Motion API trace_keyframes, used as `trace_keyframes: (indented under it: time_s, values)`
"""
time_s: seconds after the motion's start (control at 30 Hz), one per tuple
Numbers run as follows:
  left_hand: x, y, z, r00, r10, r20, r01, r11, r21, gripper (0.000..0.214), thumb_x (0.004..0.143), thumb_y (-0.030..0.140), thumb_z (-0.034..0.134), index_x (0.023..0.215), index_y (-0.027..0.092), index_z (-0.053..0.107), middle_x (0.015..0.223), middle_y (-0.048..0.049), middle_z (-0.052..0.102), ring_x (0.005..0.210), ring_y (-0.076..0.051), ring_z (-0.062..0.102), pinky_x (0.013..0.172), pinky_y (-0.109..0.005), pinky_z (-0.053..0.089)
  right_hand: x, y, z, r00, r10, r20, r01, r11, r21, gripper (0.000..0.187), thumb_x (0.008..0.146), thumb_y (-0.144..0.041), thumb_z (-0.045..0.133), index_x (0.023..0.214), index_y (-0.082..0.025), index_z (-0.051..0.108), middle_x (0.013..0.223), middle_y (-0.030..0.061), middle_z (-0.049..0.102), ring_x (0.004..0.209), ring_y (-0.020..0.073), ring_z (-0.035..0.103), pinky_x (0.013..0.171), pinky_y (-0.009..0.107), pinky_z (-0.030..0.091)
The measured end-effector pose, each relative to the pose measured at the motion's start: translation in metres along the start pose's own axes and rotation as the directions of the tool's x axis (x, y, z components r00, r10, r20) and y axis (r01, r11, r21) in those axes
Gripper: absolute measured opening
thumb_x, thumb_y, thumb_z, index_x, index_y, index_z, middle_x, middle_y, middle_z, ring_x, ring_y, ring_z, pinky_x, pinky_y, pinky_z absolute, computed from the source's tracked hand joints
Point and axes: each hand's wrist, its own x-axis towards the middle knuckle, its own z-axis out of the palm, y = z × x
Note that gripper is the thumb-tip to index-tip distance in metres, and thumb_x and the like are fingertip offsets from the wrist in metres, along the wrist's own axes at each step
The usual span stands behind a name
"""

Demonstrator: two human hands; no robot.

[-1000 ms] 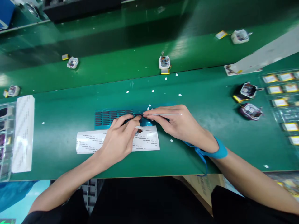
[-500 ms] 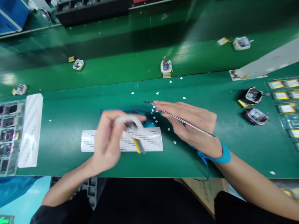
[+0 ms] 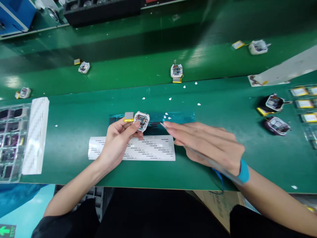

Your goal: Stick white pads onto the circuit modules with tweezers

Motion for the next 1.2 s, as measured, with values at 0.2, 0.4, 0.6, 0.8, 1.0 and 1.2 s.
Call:
trace_keyframes:
  time_s: [0.2,0.4,0.6,0.8,1.0,1.2]
  values:
    - [-0.0035,-0.0003,0.0042,0.996,0.022,-0.084,-0.023,1.000,-0.008,0.022,0.074,0.020,0.081,0.068,0.017,0.061,0.081,-0.0032,0.077,0.074,-0.019,0.077,0.067,-0.027,0.065,-0.0021,-0.0030,0.0022,0.984,-0.171,0.045,0.173,0.984,-0.051,0.026,0.101,-0.010,0.051,0.125,-0.011,0.064,0.123,0.0107,0.073,0.110,0.0169,0.073,0.092,0.030,0.063]
    - [-0.0057,-0.0042,0.0090,0.998,-0.032,-0.060,0.033,0.999,0.018,0.028,0.069,0.025,0.084,0.066,0.017,0.057,0.077,-0.0033,0.076,0.069,-0.022,0.077,0.067,-0.034,0.067,0.0052,-0.0092,-0.0001,0.973,-0.192,0.130,0.200,0.979,-0.044,0.026,0.095,-0.007,0.061,0.121,-0.005,0.065,0.122,0.0138,0.073,0.103,0.0216,0.075,0.079,0.033,0.066]
    - [-0.0058,-0.0056,0.0091,0.999,-0.043,-0.026,0.043,0.999,0.025,0.026,0.069,0.024,0.082,0.065,0.017,0.058,0.072,-0.0010,0.074,0.061,-0.018,0.074,0.063,-0.032,0.066,0.0040,-0.0075,0.0034,0.972,-0.197,0.125,0.202,0.979,-0.032,0.027,0.093,-0.007,0.066,0.120,-0.006,0.064,0.119,0.0117,0.075,0.103,0.0196,0.075,0.085,0.032,0.066]
    - [-0.0070,-0.0068,0.0063,0.999,-0.034,-0.005,0.035,0.998,0.060,0.023,0.071,0.024,0.079,0.065,0.018,0.058,0.069,0.0004,0.068,0.067,-0.019,0.074,0.061,-0.030,0.065,0.0026,-0.0071,0.0023,0.976,-0.144,0.161,0.141,0.990,0.029,0.031,0.094,-0.008,0.064,0.125,-0.012,0.063,0.123,0.0094,0.074,0.109,0.0187,0.073,0.090,0.031,0.065]
    - [-0.0079,-0.0055,0.0082,1.000,-0.006,-0.003,0.007,0.996,0.088,0.029,0.069,0.028,0.084,0.065,0.019,0.057,0.065,0.0040,0.063,0.055,-0.013,0.067,0.060,-0.029,0.065,0.0020,-0.0069,0.0027,0.978,-0.120,0.168,0.107,0.991,0.080,0.031,0.096,-0.007,0.062,0.126,-0.014,0.061,0.123,0.0086,0.074,0.108,0.0181,0.073,0.090,0.032,0.065]
    - [-0.0101,-0.0054,0.0086,1.000,0.026,-0.002,-0.025,0.987,0.160,0.028,0.072,0.028,0.085,0.070,0.020,0.059,0.059,0.0044,0.066,0.049,-0.012,0.068,0.057,-0.025,0.063,0.0013,-0.0059,0.0032,0.976,-0.122,0.179,0.103,0.988,0.112,0.028,0.100,-0.009,0.051,0.127,-0.010,0.061,0.122,0.0111,0.074,0.106,0.0188,0.074,0.088,0.033,0.065]
